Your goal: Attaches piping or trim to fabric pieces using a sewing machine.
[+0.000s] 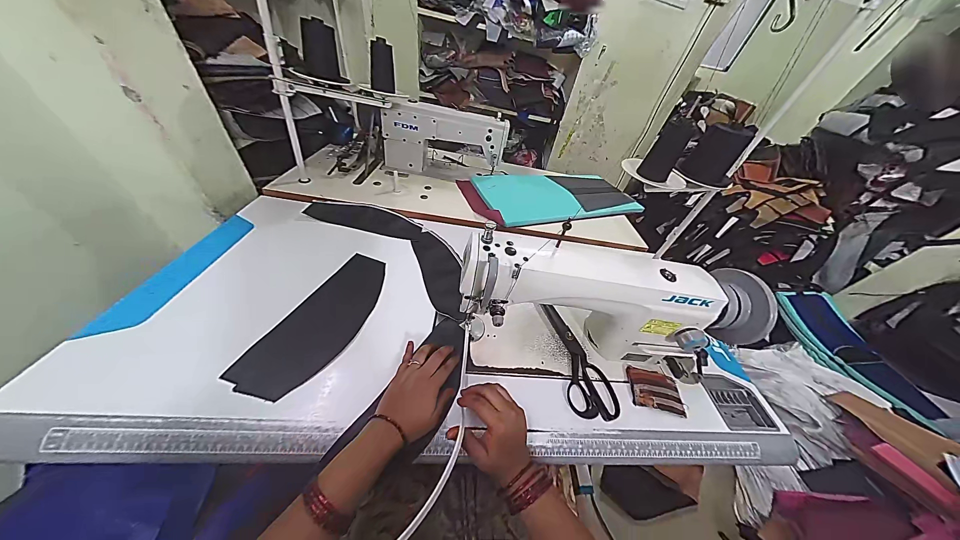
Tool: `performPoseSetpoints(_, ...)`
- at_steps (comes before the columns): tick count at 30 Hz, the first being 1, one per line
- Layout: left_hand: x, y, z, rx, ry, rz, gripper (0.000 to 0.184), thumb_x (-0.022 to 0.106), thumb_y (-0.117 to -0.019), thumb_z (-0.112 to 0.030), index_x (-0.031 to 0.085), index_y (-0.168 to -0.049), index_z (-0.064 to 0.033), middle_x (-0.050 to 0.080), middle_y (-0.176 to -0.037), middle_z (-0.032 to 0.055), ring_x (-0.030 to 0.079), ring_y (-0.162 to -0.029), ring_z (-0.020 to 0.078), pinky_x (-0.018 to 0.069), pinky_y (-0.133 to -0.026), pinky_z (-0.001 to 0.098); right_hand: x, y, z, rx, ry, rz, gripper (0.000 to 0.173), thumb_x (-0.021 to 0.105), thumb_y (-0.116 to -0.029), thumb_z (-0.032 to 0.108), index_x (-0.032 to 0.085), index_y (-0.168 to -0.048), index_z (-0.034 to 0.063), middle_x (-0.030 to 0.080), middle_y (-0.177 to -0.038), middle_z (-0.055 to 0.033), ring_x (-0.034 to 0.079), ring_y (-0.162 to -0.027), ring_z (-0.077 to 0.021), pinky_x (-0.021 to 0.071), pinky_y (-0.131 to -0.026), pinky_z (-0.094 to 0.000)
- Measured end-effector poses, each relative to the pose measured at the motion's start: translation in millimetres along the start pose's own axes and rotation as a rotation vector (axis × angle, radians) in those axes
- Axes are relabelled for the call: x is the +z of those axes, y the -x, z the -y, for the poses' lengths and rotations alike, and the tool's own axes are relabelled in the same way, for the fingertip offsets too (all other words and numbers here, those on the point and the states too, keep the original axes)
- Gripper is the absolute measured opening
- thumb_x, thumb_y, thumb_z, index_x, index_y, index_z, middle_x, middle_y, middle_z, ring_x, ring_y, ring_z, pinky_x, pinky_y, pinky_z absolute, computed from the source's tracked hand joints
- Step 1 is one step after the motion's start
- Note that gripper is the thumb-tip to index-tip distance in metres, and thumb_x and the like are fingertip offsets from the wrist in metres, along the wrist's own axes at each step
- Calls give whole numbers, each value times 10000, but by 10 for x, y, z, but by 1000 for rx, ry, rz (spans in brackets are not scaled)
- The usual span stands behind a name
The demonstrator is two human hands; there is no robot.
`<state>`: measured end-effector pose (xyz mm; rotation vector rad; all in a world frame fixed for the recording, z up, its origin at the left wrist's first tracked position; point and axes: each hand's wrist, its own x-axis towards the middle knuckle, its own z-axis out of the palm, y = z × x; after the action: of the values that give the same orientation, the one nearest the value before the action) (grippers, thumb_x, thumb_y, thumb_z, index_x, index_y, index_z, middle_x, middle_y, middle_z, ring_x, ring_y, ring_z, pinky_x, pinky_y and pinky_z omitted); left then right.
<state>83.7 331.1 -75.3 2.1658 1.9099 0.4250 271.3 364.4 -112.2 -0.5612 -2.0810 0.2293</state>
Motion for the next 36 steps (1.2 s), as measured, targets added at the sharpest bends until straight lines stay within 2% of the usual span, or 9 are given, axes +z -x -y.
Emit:
performPoseSetpoints(2, 28, -3, 1, 0, -12, -27, 481, 517, -1018, -260, 567, -1458, -72, 486, -1564, 134, 386, -1478, 420, 162, -1194, 710, 1, 9, 1, -14, 9, 30, 557, 540, -942, 582, 782, -931, 81, 776, -1018, -70, 735, -973, -196, 600, -833, -316)
performPoseSetpoints(4, 3, -28, -2, -24, -12, 23, 494, 486, -1036, -269, 530, -1494, -86, 445, -1596, 125, 343, -1505, 407, 128, -1209, 697, -4, 5, 12, -20, 27, 61, 577, 548, -922, 605, 783, -936, 78, 776, -1018, -65, 735, -979, -200, 603, -828, -321)
performPoseSetpoints(9, -50, -111, 3, -51, -5, 87, 510, 473, -1052, -289, 492, -1521, -88, 408, -1619, 126, 295, -1529, 397, 85, -1222, 681, 5, 4, 16, -21, 61, 95, 669, 465, -937, 681, 783, -941, 92, 774, -1028, -53, 732, -977, -191, 603, -800, -321)
performPoseSetpoints(13, -57, -148, 25, -53, -9, 100, 514, 458, -1066, -296, 467, -1539, -95, 383, -1635, 127, 265, -1544, 390, 79, -1225, 675, 10, 5, 16, -20, 57, 89, 653, 478, -934, 667, 782, -941, 90, 772, -1033, -64, 733, -978, -198, 604, -798, -321)
performPoseSetpoints(27, -49, -80, 135, -19, 10, 27, 442, 509, -1049, -249, 572, -1472, -136, 436, -1601, 145, 308, -1522, 417, 127, -1219, 679, 1, 11, 18, -23, 65, 87, 654, 495, -919, 672, 780, -928, 84, 772, -1018, -66, 735, -968, -197, 605, -788, -323)
performPoseSetpoints(36, -79, -49, 146, -21, 25, 48, 441, 499, -1051, -240, 570, -1475, -144, 415, -1613, 153, 289, -1532, 410, 174, -1241, 610, 3, 7, 23, -22, 60, 83, 648, 502, -914, 672, 778, -924, 87, 773, -1016, -63, 735, -968, -193, 606, -785, -325)
